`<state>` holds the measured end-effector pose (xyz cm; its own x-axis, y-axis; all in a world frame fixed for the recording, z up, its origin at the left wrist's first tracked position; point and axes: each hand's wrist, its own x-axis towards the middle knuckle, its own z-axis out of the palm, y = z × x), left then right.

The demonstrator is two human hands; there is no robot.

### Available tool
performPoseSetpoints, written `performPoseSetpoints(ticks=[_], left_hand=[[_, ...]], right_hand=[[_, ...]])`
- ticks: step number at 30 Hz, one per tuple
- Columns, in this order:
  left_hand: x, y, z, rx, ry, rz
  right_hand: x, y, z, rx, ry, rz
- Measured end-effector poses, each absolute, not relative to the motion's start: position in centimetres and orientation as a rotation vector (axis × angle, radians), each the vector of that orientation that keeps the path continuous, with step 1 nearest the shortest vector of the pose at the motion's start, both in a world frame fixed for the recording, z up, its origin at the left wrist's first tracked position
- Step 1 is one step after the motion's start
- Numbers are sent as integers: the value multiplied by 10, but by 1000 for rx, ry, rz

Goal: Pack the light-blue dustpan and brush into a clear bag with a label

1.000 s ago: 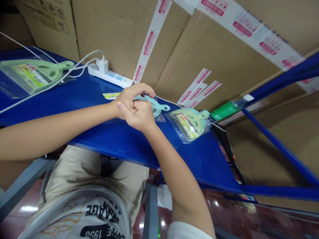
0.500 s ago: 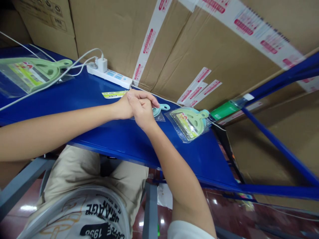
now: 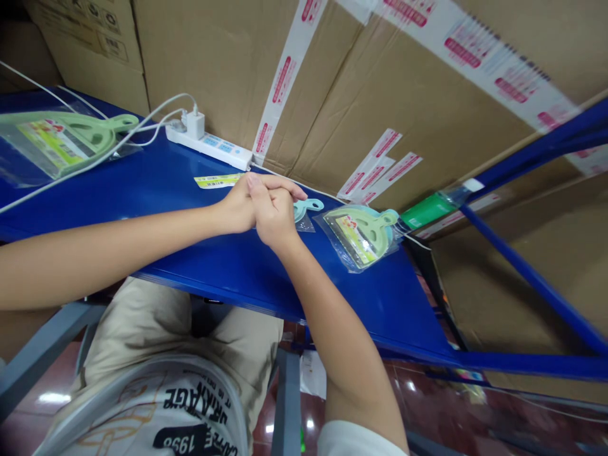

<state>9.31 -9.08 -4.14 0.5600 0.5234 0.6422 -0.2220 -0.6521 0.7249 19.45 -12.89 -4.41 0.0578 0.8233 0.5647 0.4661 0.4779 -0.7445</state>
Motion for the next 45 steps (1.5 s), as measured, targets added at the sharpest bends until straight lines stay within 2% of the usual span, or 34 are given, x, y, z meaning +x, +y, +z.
performPoseSetpoints(ticks=[6, 11, 16, 22, 29, 33, 45], left_hand=[[90, -88, -41, 2123, 272, 1157], [85, -79, -37, 2362, 233, 1239], [83, -81, -28, 2526, 755, 1196], [76, -85, -16, 2639, 1209, 1128], [78, -47, -39, 2837, 977, 1306], [81, -41, -40, 2944, 884, 1268], [67, -32, -45, 2732, 729, 1318]], right_hand=[[202, -123, -56, -1089, -1706, 218], [211, -128, -44, -1070, -1862, -57], [219, -133, -29, -1276, -1994, -301], [213, -137, -28, -1482, -2172, -407], [197, -144, -27, -1618, -2248, -563], [190, -147, -27, -1640, -2252, -600], [224, -138, -19, -1563, -2008, -468]])
